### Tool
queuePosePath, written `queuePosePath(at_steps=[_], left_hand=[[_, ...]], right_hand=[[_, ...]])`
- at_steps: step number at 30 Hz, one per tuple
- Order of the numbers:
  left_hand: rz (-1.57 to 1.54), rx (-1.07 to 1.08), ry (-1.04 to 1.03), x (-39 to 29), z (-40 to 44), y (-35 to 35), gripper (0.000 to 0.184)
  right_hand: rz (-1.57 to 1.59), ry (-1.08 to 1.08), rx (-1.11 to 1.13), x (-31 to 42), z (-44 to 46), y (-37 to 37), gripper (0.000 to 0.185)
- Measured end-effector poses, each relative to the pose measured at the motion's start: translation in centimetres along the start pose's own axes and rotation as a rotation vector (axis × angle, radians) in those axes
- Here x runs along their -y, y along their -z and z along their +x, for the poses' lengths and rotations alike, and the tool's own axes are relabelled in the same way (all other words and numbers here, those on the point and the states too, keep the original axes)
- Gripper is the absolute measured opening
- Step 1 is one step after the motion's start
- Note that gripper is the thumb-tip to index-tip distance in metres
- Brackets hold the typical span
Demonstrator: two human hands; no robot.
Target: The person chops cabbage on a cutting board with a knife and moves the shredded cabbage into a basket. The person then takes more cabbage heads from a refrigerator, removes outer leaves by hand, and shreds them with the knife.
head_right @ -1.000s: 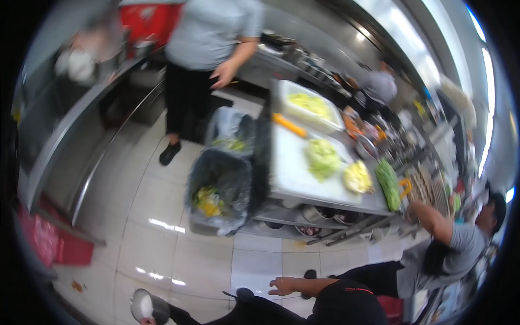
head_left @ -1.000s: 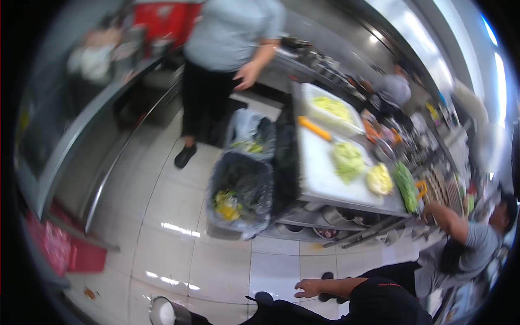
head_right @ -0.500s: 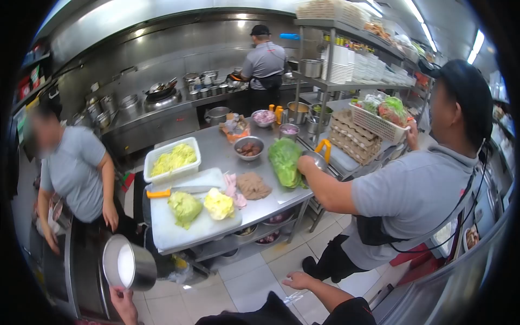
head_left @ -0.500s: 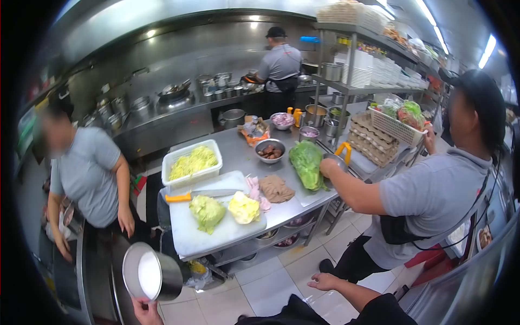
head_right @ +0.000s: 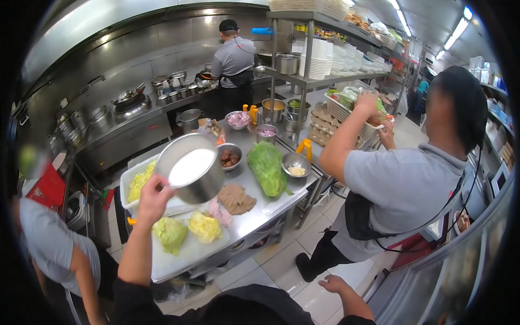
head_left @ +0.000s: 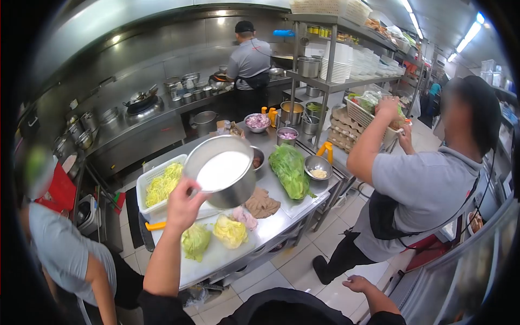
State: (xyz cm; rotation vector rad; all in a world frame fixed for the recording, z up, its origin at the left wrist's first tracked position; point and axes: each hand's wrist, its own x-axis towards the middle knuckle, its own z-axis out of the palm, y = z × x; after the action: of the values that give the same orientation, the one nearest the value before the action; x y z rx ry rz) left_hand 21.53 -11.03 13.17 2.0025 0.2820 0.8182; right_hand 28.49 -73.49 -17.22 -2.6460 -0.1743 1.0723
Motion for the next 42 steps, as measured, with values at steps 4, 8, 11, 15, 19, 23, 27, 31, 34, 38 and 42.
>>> queuePosePath(at_steps=[4,8,11,15,19,23,27,31,34,38,42], left_hand=[[-0.101,0.1,0.036,2.5,10.6,-10.2,0.03],[-0.105,0.183,0.169,1.1,17.3,-20.8,0.037],[-0.15,0.189,0.228,3.1,22.2,-29.0,0.038],[-0.088,0.153,0.26,4.3,29.2,-37.9,0.043],[0.155,0.103,0.188,4.4,33.6,-43.0,0.053],[0.283,0.216,0.197,4.2,38.7,-46.4,0.058],[0.346,0.294,0.217,5.7,41.7,-49.1,0.061],[0.424,0.437,0.206,7.6,43.4,-52.2,0.06],[0.448,0.345,0.15,8.2,43.0,-54.7,0.056],[0.316,0.426,0.228,9.5,42.7,-56.9,0.053],[0.262,0.338,0.214,12.4,42.2,-60.6,0.051]], right_hand=[[0.131,-0.231,-0.017,-5.2,-1.5,-2.9,0.08],[0.129,-0.256,0.068,-10.8,-1.7,-6.2,0.079],[0.101,-0.126,0.079,-8.5,1.8,-0.1,0.068],[0.065,0.322,-0.392,4.6,8.4,23.4,0.053],[-0.142,0.779,-1.268,20.7,10.2,51.3,0.04],[-0.264,0.512,-1.999,31.0,12.8,72.0,0.031],[-0.525,-0.213,-1.504,31.6,21.0,77.6,0.03],[-0.418,-0.207,-1.236,29.6,25.8,74.8,0.03],[-0.537,-0.158,-1.241,30.3,22.6,74.7,0.03],[-0.634,0.0,-1.516,27.7,21.2,75.3,0.027],[-0.445,-0.009,-1.847,20.2,19.4,74.5,0.025]])
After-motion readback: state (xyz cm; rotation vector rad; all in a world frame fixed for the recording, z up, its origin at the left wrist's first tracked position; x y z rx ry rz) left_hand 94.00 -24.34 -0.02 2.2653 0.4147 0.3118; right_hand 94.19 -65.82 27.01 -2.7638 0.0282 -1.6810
